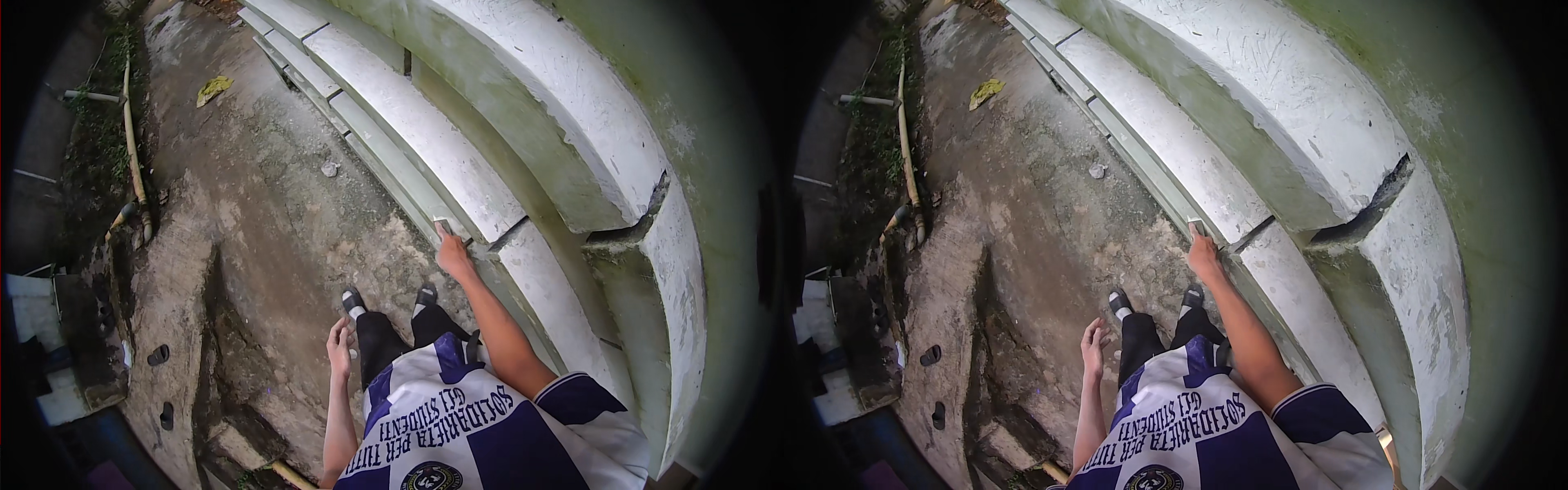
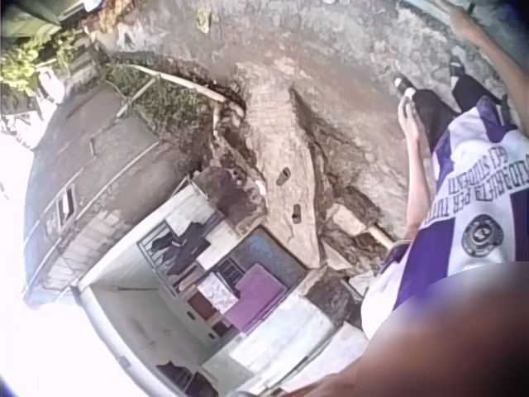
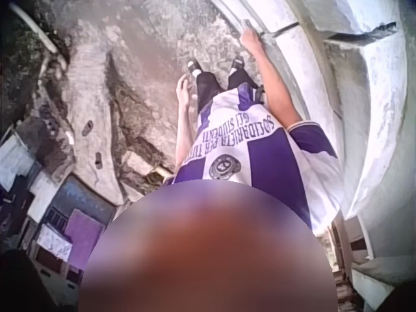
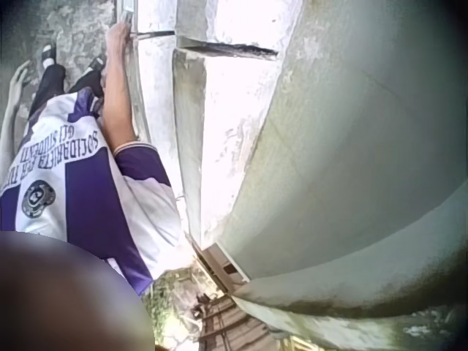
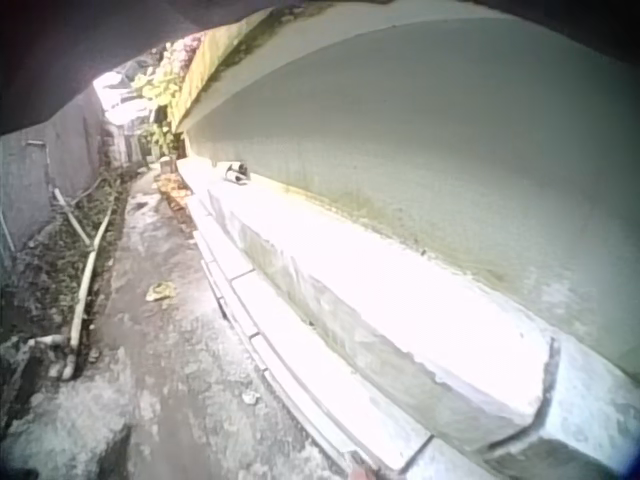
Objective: The recorder is using a small putty knife to apply or smooth material into cracks on a textured concrete wall.
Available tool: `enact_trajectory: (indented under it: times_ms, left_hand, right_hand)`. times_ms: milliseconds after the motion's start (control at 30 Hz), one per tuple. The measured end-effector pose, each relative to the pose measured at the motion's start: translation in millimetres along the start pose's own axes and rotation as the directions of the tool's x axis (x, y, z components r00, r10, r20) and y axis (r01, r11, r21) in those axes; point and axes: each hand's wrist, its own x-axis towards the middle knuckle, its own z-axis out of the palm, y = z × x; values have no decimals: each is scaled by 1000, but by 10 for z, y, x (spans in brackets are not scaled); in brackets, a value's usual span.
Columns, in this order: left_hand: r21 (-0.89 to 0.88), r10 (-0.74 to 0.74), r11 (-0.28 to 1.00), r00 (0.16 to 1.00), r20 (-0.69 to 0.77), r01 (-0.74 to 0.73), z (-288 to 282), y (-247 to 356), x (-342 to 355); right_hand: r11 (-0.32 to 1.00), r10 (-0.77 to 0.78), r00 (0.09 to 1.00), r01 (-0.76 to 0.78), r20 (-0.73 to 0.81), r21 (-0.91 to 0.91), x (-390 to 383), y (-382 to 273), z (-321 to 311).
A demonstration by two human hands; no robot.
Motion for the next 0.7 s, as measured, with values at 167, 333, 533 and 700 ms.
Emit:
enact_trajectory:
  times_ms: [167, 333, 533, 700]
  left_hand:
    - [-73, 8, 997, 1000, -20, -10, 50, -76, -69]
    - [-24, -10, 1000, 1000, 1, 10, 19, -169, -82]
    - [-19, 4, 1000, 1000, 2, -4, 30, -27, -20]
    - [43, 19, 999, 999, 46, -21, 28, 116, 22]
  right_hand:
    - [998, -49, 995, 52, -88, 30, 59, 135, 114]
    - [999, 32, 999, -32, -13, 11, 143, -35, -40]
    - [996, 68, 997, -69, 30, 53, 20, 171, 99]
    - [993, 102, 995, -101, -7, 55, 120, 85, 84]
